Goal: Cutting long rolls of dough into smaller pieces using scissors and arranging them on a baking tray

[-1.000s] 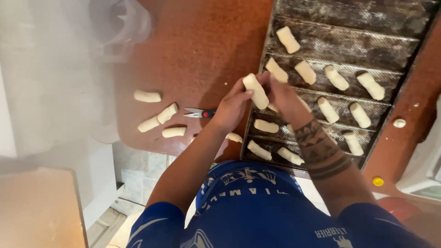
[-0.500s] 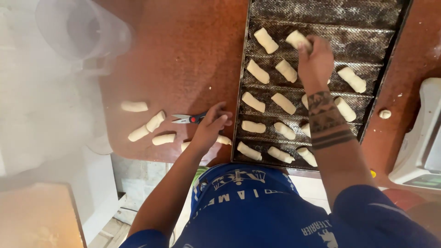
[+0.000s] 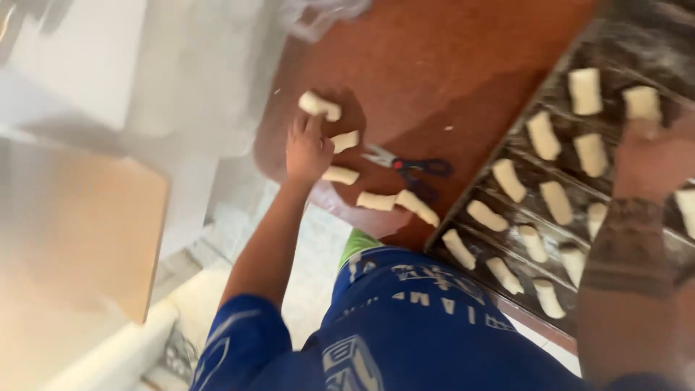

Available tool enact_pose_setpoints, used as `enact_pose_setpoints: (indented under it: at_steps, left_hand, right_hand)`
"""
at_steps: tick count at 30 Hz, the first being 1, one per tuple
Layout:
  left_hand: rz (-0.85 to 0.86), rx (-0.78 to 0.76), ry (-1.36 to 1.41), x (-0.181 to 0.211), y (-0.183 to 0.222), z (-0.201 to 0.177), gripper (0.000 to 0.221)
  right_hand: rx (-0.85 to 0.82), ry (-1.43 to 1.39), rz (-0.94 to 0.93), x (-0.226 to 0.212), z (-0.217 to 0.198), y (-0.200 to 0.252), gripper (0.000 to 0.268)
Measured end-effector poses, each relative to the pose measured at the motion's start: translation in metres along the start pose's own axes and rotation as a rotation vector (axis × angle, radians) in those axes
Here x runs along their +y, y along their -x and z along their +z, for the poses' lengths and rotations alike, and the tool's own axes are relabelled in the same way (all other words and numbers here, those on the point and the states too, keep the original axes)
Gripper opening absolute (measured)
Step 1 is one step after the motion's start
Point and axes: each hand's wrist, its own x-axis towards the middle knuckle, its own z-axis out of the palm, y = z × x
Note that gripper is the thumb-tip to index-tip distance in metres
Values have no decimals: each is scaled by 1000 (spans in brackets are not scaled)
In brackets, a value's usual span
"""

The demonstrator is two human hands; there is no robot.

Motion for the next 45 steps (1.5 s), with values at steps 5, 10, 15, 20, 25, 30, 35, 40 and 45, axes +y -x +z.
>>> enact_pose_setpoints:
  at_steps: [5,10,15,20,25,30,35,40,45]
  left_hand:
    - [4,-302,-242,-15,-15,-41,64]
    - [60,-234,-335,-63,11,-12,64]
    - [-28,-358,-387,-72,5,-13,62]
    - [-240,-185,332,-118,25,18,40]
    - [-403,-164,1033,-21,42,-35,53]
    - [-460,-241,729,54,60,-10,54]
    - [-500,-382,758,124,78,22,27]
    - [-501,-524,555,189,85,18,20]
    - [-533,-565,498,218,95,16,24]
  right_hand:
    - [-241,-916,212,-145,-101,-43,18]
    - [-302,-970,-403,-299,-113,-43,26]
    - [-324,-975,-692,-410,-90,-21,49]
    - [-464,-929,-705,-432,-48,2,28]
    - [-1041,-1582,-165,-338,-104,-13,41]
    - [-1057,-1823,433,-194,-127,7,59]
    - [-332,-1363,917,-55,-56,67,37]
    - [-226,-680,490,42,-86,35,44]
    - [-252,-442,483,68,-49,14,28]
